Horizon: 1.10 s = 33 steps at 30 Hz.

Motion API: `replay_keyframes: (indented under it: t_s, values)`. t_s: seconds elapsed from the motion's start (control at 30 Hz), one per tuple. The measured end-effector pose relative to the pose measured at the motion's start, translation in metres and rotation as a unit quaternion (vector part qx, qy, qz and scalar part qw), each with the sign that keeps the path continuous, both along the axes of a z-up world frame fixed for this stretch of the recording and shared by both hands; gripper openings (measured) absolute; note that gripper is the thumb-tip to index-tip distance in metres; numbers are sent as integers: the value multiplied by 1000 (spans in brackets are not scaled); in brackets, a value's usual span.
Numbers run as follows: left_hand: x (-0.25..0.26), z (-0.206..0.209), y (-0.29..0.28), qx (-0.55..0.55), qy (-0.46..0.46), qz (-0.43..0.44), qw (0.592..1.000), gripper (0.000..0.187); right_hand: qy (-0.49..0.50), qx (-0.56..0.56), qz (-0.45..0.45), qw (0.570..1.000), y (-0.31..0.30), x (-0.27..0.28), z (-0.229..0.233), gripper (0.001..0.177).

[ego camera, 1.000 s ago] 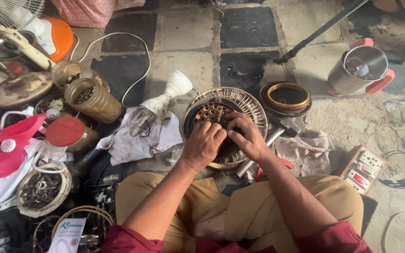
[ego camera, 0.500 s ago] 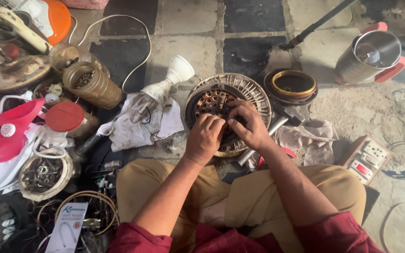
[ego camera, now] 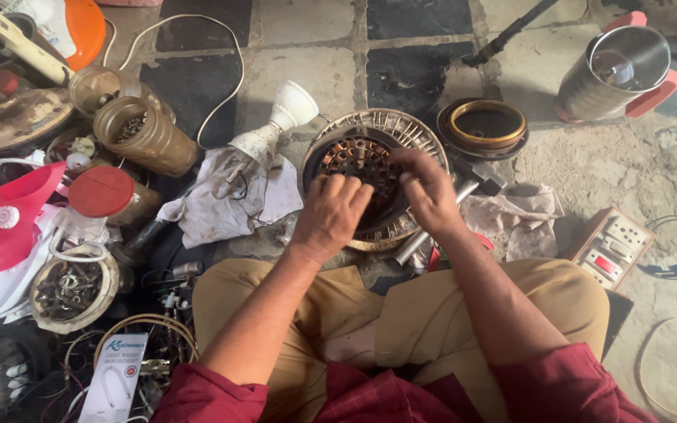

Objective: The person disassembles a fan motor by using a screwdriver and a hammer to loosen parts, then uses pliers to manipulate internal wires and components while sitting on the floor.

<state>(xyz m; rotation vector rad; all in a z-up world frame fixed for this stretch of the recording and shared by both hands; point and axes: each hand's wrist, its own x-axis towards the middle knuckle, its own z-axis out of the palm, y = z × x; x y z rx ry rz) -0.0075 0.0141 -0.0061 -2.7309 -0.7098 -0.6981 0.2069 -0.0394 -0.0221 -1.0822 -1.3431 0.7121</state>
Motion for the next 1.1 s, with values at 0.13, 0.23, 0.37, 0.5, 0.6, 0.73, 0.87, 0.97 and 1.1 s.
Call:
replay_keyframes:
  t_s: [0.13, 0.23, 0.37, 0.5, 0.6, 0.73, 0.87, 0.97, 1.1]
  values:
    - [-9, -1, 12, -30, -22, 20, 999, 18, -151, -37, -236, 959, -7, 6, 1, 30]
    - [-13, 11, 8, -88, -44, 27, 995, 20, -161, -121, -298, 933, -11, 7, 6, 21]
    - [-9, 19, -2, -117, -121, 40, 985, 33, -153, -103, -245, 952, -15, -4, 12, 22]
    - [-7, 8, -6, -189, -154, 38, 969, 19, -214, -88, -184, 955, -19, -20, 18, 23]
    - [-3, 1, -9, -184, -180, 85, 963, 26, -292, 2, -162, 943, -23, -27, 22, 25]
    - [-8, -3, -20, -181, -265, 193, 927, 27, -287, -28, -158, 944, -22, -32, 21, 23]
    - [-12, -13, -13, -200, -307, 156, 917, 15, -250, -40, -171, 952, -19, -32, 15, 21]
    - [-7, -23, -10, -248, -334, 155, 896, 12, -269, -34, -188, 944, -19, -34, 15, 21]
    - [-4, -34, -8, -260, -340, 155, 890, 12, -295, -33, -172, 939, -13, -44, 27, 20]
